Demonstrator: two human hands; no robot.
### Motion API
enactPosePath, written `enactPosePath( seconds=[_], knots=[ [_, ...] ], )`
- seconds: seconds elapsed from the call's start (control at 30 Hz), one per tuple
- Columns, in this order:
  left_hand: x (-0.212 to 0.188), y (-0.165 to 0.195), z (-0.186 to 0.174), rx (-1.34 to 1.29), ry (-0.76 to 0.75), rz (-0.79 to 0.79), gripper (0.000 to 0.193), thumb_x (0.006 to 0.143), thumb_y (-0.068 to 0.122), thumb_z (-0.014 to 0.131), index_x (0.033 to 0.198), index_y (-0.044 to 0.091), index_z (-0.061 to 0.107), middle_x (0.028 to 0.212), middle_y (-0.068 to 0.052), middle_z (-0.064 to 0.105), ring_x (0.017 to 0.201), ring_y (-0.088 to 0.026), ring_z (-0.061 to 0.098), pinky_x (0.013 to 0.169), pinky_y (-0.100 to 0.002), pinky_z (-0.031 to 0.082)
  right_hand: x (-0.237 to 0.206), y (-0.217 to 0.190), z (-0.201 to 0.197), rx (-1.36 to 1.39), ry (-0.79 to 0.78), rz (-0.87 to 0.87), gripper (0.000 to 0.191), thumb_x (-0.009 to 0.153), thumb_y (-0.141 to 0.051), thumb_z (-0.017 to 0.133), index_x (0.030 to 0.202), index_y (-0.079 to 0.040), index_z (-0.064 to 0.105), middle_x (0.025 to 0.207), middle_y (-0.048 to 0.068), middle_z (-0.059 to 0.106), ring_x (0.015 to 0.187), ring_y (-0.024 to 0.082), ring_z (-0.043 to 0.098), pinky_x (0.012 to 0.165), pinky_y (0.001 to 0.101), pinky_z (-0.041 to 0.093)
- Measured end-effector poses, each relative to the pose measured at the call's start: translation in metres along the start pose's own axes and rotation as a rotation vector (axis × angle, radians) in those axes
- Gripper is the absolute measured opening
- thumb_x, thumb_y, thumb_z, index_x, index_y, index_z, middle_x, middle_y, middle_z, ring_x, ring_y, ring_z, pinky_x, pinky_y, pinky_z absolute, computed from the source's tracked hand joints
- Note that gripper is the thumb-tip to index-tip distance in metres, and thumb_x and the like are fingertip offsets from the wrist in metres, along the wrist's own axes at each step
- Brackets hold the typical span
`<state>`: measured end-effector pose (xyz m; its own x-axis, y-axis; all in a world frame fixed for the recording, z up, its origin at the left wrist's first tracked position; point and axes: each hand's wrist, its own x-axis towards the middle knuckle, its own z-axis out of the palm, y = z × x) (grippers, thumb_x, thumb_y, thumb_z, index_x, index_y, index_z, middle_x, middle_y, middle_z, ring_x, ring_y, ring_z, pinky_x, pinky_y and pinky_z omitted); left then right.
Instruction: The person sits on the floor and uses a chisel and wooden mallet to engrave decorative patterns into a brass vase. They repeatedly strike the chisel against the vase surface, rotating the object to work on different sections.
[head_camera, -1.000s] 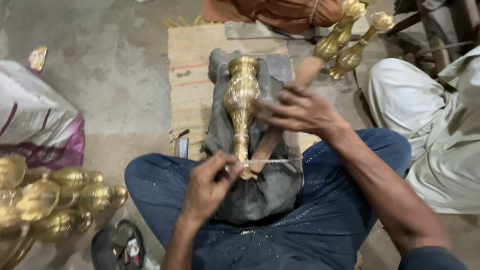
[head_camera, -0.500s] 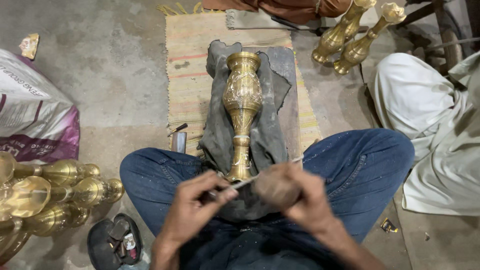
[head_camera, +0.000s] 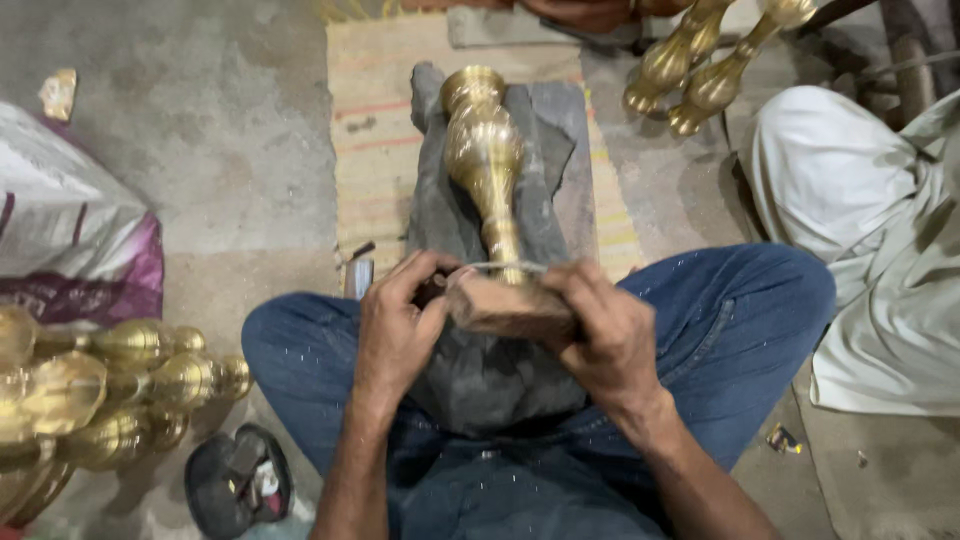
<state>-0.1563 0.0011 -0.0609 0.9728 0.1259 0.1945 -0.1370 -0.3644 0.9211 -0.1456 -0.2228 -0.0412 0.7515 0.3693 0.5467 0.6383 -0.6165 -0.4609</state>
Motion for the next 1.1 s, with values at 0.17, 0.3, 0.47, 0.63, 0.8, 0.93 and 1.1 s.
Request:
enactPosePath(
  seconds=[0.17,0.3,0.47,0.63,0.8,0.93,1.1],
  knots=[
    [0.000,-0.015,0.012,0.327,0.136,-0.068,0.038,0.090,0.024,0.078,0.121,0.008,0.063,0.097,-0.016,0.074,0.082,-0.033,0.072,0.068,-0.044,0.054,-0.005,-0.008,0.014,-0.105,-0.099,0.087,0.050,0.058,-0.003,0.080,0.106,-0.006,0.065,0.097,0.011,0.068,0.082,0.034,0.070,0.069,0.0439,0.054],
    [0.007,-0.024,0.024,0.482,-0.019,-0.202,0.061,0.092,0.029,0.074,0.147,0.013,0.051,0.096,-0.025,0.073,0.090,-0.046,0.070,0.074,-0.057,0.052,-0.010,-0.001,0.021,-0.086,-0.067,0.155,0.035,0.073,-0.009,0.084,0.101,-0.008,0.063,0.090,0.012,0.069,0.080,0.035,0.069,0.068,0.0449,0.053],
    [0.009,-0.022,0.033,0.403,-0.063,-0.130,0.069,0.079,0.028,0.079,0.140,0.010,0.051,0.093,-0.021,0.076,0.088,-0.044,0.073,0.074,-0.055,0.056,-0.022,0.006,0.009,-0.142,-0.135,0.253,0.033,0.073,-0.008,0.083,0.098,-0.006,0.061,0.083,0.014,0.068,0.078,0.036,0.069,0.066,0.0451,0.053],
    [-0.004,-0.008,0.050,0.341,-0.109,-0.203,0.078,0.072,0.029,0.083,0.140,0.010,0.052,0.091,-0.019,0.076,0.083,-0.037,0.076,0.074,-0.050,0.058,-0.049,0.000,-0.006,-0.103,-0.095,0.254,0.035,0.067,-0.008,0.083,0.096,-0.007,0.063,0.080,0.013,0.069,0.072,0.034,0.069,0.062,0.0448,0.053],
    [0.004,-0.001,0.052,0.329,-0.088,-0.327,0.068,0.079,0.028,0.079,0.140,0.011,0.054,0.091,-0.020,0.077,0.084,-0.038,0.075,0.074,-0.049,0.058,-0.046,0.014,0.005,0.008,-0.033,0.321,0.033,0.075,-0.010,0.086,0.098,-0.005,0.063,0.085,0.014,0.069,0.078,0.033,0.071,0.065,0.0413,0.054],
    [0.000,0.004,0.033,0.266,-0.045,-0.206,0.060,0.079,0.022,0.080,0.135,0.009,0.061,0.095,-0.022,0.076,0.088,-0.036,0.075,0.074,-0.046,0.058,-0.039,0.018,0.004,0.040,-0.131,0.326,0.032,0.071,-0.004,0.081,0.098,-0.004,0.064,0.083,0.015,0.069,0.078,0.034,0.072,0.065,0.0418,0.054],
    [-0.015,0.016,0.001,0.193,-0.137,-0.278,0.030,0.085,0.020,0.078,0.113,0.009,0.073,0.093,-0.011,0.080,0.078,-0.021,0.078,0.070,-0.036,0.059,-0.037,0.012,-0.008,-0.007,-0.213,0.260,0.042,0.060,0.002,0.078,0.100,-0.005,0.065,0.089,0.013,0.070,0.086,0.036,0.070,0.072,0.0451,0.054]
  ],
)
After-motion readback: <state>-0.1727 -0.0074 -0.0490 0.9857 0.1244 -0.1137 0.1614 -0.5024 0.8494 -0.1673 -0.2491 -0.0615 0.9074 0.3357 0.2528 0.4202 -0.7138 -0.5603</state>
